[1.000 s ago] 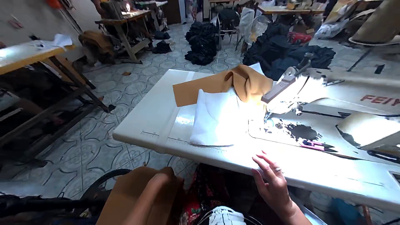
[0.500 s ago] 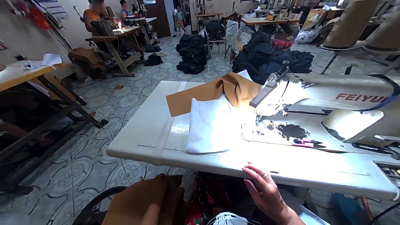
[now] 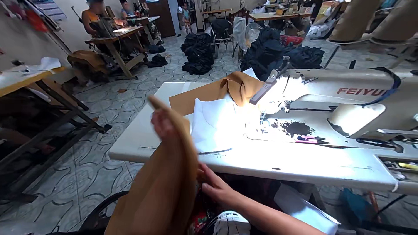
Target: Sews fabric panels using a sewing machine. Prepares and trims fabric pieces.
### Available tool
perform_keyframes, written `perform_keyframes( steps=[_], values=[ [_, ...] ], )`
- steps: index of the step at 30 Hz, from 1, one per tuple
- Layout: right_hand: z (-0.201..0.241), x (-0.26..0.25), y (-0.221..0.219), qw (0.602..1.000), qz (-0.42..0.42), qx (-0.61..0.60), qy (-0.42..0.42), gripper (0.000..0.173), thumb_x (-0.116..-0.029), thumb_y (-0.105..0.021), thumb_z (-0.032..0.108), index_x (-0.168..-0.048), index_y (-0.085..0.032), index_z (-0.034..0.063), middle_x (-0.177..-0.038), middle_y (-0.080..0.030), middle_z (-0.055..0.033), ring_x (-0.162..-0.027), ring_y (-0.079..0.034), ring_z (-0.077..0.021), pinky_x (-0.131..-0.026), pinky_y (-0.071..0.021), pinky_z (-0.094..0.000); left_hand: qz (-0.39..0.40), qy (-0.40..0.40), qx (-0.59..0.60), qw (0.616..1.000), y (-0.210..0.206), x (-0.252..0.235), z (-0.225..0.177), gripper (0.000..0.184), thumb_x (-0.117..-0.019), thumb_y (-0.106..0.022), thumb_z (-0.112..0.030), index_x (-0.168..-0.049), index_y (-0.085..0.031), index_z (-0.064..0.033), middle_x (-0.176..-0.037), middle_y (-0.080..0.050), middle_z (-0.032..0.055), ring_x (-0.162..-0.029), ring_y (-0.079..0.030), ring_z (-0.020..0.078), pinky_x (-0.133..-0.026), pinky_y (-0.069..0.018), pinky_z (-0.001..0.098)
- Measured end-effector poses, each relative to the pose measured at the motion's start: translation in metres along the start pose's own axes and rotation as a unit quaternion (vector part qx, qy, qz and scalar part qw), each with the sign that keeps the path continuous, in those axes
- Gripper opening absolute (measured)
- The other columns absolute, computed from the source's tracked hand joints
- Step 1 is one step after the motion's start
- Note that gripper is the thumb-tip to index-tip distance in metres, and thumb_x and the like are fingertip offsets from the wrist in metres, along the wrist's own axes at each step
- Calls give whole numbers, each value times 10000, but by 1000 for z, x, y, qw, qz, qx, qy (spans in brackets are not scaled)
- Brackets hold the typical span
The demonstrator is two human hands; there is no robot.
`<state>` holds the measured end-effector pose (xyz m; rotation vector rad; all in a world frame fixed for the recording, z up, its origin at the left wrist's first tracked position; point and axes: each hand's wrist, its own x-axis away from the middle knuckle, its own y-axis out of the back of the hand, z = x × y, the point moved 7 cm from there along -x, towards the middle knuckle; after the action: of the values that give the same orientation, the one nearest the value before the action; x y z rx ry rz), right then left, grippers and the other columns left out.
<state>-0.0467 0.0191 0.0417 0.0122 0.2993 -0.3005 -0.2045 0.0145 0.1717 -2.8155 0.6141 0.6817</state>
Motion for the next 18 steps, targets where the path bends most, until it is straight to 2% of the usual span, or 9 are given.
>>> perform_keyframes(
  steps=[2, 4, 5, 7, 9, 10, 13, 16, 18],
  values=[
    [13, -3, 9, 991, -89, -98, -4, 561, -1039, -532, 167, -1468, -333, -135, -1329, -606, -150, -1199, -611, -79, -1063, -496, -279, 124, -40, -6, 991, -70, 1, -3, 325, -1090, -363, -122, -1259, -453, 140, -1132, -595, 143, -1017, -608, 59, -939, -518, 262],
    [11, 13, 32, 970, -199, -133, -42, 298, -966, -552, -32, -1256, -571, -100, -1094, -722, -83, -1000, -694, -69, -928, -577, -281, 311, -89, -112, 940, -126, 16, 12, 289, -1073, -450, -123, -1147, -578, 125, -1128, -646, 212, -1025, -667, 245, -922, -557, 433],
    [6, 28, 44, 959, -231, -144, -82, 263, -927, -563, -63, -1182, -630, -72, -1022, -739, -64, -930, -705, -78, -868, -595, -290, 406, -111, -199, 885, -141, 30, 23, 293, -1081, -482, -164, -1186, -603, 82, -1292, -605, 226, -1187, -618, 319, -1018, -501, 511],
    [-1, 69, 65, 940, -264, -129, -173, 218, -881, -594, -20, -1090, -659, -12, -933, -727, -45, -838, -701, -108, -771, -605, -323, 501, -134, -353, 779, -149, 57, 60, 447, -1074, -509, -354, -1400, -592, -59, -1616, -391, 164, -1497, -349, 396, -1159, -278, 693],
    [4, 111, 85, 924, -323, -32, -202, 255, -888, -585, 36, -1136, -629, -6, -952, -712, -57, -839, -707, -117, -757, -612, -328, 554, -84, -437, 704, -141, 76, 96, 608, -1075, -385, -530, -1581, -419, -193, -1721, -171, 98, -1579, -84, 416, -1164, -48, 773],
    [16, 125, 96, 914, -360, 65, -174, 355, -912, -561, 63, -1252, -605, -27, -1044, -712, -74, -908, -706, -99, -809, -604, -301, 563, -63, -463, 681, -136, 82, 104, 655, -1068, -322, -586, -1621, -334, -236, -1732, -123, 87, -1583, -30, 423, -1153, 1, 781],
    [68, 129, 111, 835, -411, 365, -19, 405, -958, -537, 118, -1286, -602, -112, -1203, -699, -196, -1128, -680, -181, -998, -535, -314, 564, -46, -475, 674, -125, 103, 98, 704, -1048, -275, -645, -1634, -300, -255, -1725, -146, 106, -1577, -25, 445, -1144, 28, 789],
    [86, 92, 117, 806, -334, 483, 73, 325, -987, -515, 126, -1187, -706, -45, -1094, -754, -168, -999, -733, -247, -900, -577, -393, 588, -81, -439, 675, -122, 126, 85, 662, -1051, -277, -630, -1611, -358, -286, -1704, -236, 101, -1576, -77, 437, -1142, 9, 792],
    [61, 68, 127, 805, -261, 532, 12, 412, -1043, -473, 235, -1298, -680, -14, -1167, -740, -180, -1008, -735, -308, -885, -577, -475, 598, -96, -393, 692, -121, 121, 79, 581, -1079, -323, -540, -1563, -457, -247, -1654, -359, 101, -1564, -192, 403, -1173, -78, 752]
  ],
)
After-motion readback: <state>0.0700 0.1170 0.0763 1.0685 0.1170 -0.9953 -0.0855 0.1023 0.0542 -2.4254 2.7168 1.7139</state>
